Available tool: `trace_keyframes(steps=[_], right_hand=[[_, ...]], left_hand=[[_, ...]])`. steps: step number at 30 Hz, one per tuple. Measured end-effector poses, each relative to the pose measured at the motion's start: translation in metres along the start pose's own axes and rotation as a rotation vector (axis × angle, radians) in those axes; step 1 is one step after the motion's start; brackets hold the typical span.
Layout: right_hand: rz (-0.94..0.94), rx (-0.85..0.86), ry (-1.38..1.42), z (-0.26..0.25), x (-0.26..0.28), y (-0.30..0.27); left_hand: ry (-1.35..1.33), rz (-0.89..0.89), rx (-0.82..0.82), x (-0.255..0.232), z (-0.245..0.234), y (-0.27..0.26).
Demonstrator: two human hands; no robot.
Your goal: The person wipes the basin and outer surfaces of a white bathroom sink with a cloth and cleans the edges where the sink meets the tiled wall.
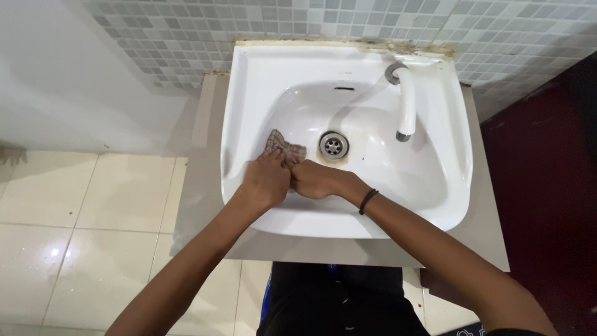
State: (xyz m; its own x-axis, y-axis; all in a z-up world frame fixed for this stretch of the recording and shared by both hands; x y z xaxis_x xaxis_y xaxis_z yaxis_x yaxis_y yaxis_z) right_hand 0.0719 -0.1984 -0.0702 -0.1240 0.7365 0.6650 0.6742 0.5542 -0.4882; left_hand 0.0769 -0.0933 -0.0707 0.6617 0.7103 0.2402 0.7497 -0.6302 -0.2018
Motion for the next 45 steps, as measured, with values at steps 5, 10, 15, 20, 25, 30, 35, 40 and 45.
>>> trace_keyframes(steps=[5,10,15,20,25,30,35,40,45], right_hand=[[-0.031,0.004,0.099,-0.001,0.038,-0.031],[-0.039,0.025,0.152,-0.004,0.054,-0.066],[-0.062,-0.021,0.167,-0.014,0.057,-0.107],[0.158,-0.024,0.025,-0.01,0.035,-0.139],[-0.406,-0.372,-0.229,-0.019,0.048,-0.135],[0.203,0.013,0.137,-0.012,0.032,-0.114],[0.07,0.002,0.107,-0.004,0.042,-0.114],[0.075,-0.01,0.079,-0.002,0.039,-0.14],[0.304,-0.026,-0.012,-0.007,0.023,-0.156]], left_hand=[[-0.137,-0.048,0.067,0.006,-0.023,-0.04],[-0.324,-0.101,0.243,0.01,-0.066,-0.073],[-0.457,-0.033,0.259,0.0,-0.077,-0.08],[-0.751,0.109,0.155,-0.023,-0.063,-0.062],[-0.721,0.156,0.195,-0.035,-0.059,-0.04],[-0.693,0.07,0.318,-0.023,-0.068,-0.041],[-0.579,0.007,0.27,-0.01,-0.079,-0.063],[-0.699,0.09,0.079,-0.027,-0.086,-0.076],[-0.754,0.13,-0.026,-0.053,-0.083,-0.058]])
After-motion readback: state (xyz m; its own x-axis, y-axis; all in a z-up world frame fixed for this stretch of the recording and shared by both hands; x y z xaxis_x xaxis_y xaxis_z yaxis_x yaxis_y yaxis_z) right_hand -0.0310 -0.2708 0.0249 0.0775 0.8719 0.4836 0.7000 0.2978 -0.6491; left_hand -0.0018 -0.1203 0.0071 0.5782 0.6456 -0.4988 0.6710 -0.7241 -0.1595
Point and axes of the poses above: each hand's wrist, its own y-axis towards the middle knuckle, its own z-axis out of the palm, x = y × z, the point moved 5 cm from there along y, towards the middle knuckle, and after that the axes turned 9 degrees about y, right-handed, at the moved point
